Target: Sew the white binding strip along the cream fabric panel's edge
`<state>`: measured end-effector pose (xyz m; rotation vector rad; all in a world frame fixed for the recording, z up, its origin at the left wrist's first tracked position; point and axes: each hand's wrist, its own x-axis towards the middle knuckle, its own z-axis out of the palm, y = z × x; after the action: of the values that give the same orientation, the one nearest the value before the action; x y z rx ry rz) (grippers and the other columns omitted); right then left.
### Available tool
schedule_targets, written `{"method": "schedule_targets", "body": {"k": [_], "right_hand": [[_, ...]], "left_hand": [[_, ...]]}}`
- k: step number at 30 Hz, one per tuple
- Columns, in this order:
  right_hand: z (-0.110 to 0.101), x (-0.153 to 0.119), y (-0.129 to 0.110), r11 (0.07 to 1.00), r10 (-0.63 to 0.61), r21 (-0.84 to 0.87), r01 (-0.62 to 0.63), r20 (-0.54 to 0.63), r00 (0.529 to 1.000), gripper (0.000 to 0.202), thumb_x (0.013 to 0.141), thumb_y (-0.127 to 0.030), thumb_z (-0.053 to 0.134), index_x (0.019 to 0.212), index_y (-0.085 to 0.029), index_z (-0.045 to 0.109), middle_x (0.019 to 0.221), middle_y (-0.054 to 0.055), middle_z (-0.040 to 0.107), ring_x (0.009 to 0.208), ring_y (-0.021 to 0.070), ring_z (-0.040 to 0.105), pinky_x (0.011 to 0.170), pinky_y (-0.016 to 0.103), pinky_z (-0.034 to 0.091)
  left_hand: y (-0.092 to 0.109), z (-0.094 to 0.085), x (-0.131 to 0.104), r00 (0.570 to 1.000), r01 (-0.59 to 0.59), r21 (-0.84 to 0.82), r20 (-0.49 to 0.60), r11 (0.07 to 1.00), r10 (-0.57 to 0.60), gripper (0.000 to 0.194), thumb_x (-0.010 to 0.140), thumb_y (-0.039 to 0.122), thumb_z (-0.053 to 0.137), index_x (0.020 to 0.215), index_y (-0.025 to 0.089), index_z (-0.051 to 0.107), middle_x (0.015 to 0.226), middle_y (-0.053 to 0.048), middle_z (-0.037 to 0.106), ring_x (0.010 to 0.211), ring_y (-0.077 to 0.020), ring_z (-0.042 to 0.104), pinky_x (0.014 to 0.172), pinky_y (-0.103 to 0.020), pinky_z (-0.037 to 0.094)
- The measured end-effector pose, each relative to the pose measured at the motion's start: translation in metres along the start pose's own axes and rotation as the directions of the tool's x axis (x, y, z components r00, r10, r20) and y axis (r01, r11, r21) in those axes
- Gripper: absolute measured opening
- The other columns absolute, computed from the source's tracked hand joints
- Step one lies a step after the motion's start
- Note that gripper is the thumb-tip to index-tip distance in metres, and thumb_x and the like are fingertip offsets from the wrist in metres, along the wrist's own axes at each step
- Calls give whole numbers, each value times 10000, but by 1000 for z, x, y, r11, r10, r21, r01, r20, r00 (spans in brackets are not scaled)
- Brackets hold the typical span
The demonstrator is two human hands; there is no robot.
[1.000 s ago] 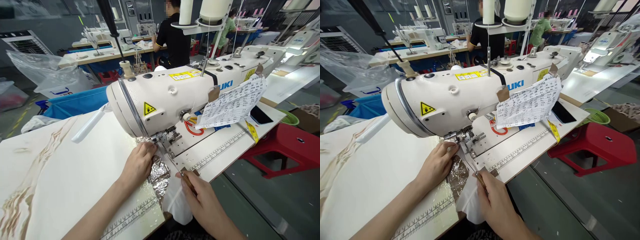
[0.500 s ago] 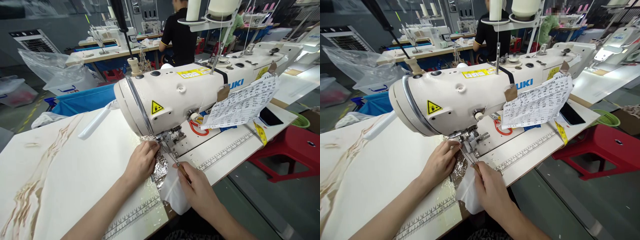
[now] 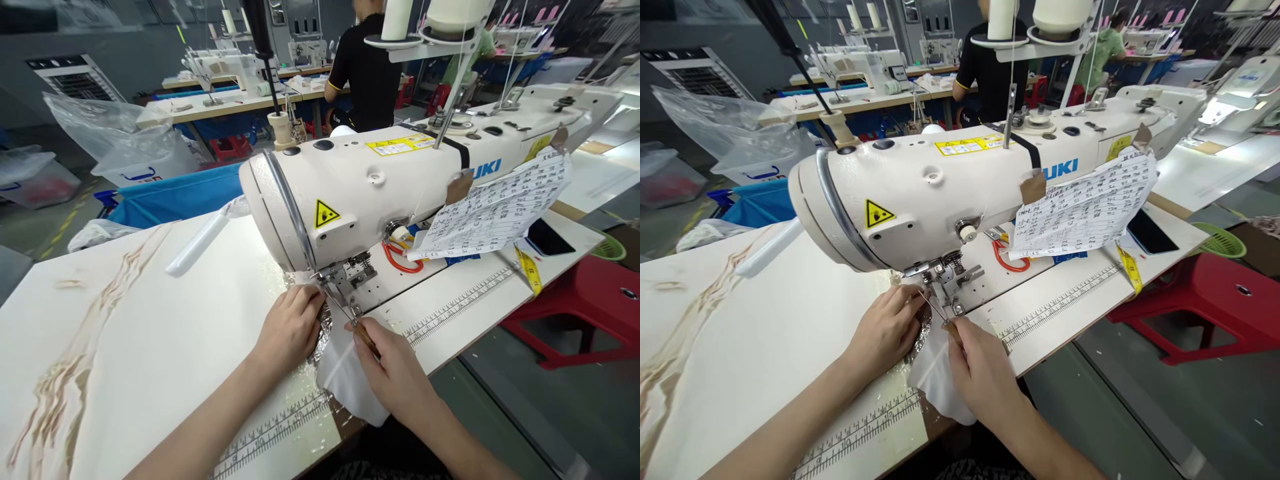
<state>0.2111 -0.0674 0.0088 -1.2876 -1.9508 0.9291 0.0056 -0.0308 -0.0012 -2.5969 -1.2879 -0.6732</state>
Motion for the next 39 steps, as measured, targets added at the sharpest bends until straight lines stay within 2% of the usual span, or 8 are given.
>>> {"method": "schedule_targets", "body": {"k": [7,13,17,21,26,30,34,39], "right_hand": [[1,0,1,998,-63,-11,63,-10,998,185,966,-189,389,960,-184,574,837,52,669,749,210,651,665,301,478],[8,-4,-18,952,-297,53,302,-82,951,275,950,-131,388,1163,-167,559,949,70,691,794,189,657,693,282,495],[16,-7,-38,898,-434,53,437,-67,899,302,919,-100,390,1170,-138,554,931,81,669,797,195,626,713,293,505],[20,-20,-44,851,-524,10,525,-60,850,332,857,-73,396,1137,-126,566,862,76,660,727,204,608,625,295,497],[2,-41,-26,927,-372,51,373,-30,928,330,849,-49,362,1084,-160,566,919,81,658,798,204,630,711,306,523],[-13,-31,-10,988,-146,-65,142,-49,988,266,920,-83,332,1041,-166,554,927,87,670,805,216,651,676,317,513],[-9,-7,-1,948,-64,-315,46,-46,997,239,995,-172,375,1170,-119,529,956,102,714,702,230,674,563,323,469],[5,7,0,921,-78,-387,52,-51,996,248,989,-162,397,1172,-120,560,937,103,729,677,245,689,529,321,430]], "left_hand": [[0,1,0,998,45,34,33,998,-47,320,882,89,443,1173,58,570,1104,-164,583,985,-283,544,788,-444,570],[-4,2,5,997,68,-77,38,995,-65,321,891,126,455,1188,79,569,1102,-157,574,1005,-267,547,832,-426,569],[-6,6,14,994,66,0,82,998,-66,193,925,179,436,957,146,623,954,-124,601,874,-254,544,753,-407,561],[-6,8,19,982,155,55,102,986,-160,270,971,197,390,792,192,592,832,-79,605,785,-225,537,647,-334,513],[-14,10,16,926,364,-263,2,893,-377,260,960,357,465,842,197,634,859,-61,652,816,-206,601,699,-328,508],[-22,11,15,924,359,-388,19,849,-382,248,929,348,495,807,202,654,881,-51,686,850,-195,637,738,-314,521],[-25,9,14,912,380,-488,56,786,-407,231,912,355,529,828,215,693,875,-39,692,840,-189,647,732,-301,516],[-27,9,14,882,438,-574,125,691,-455,236,887,400,571,824,225,717,864,-35,685,842,-198,639,755,-314,494]]}}
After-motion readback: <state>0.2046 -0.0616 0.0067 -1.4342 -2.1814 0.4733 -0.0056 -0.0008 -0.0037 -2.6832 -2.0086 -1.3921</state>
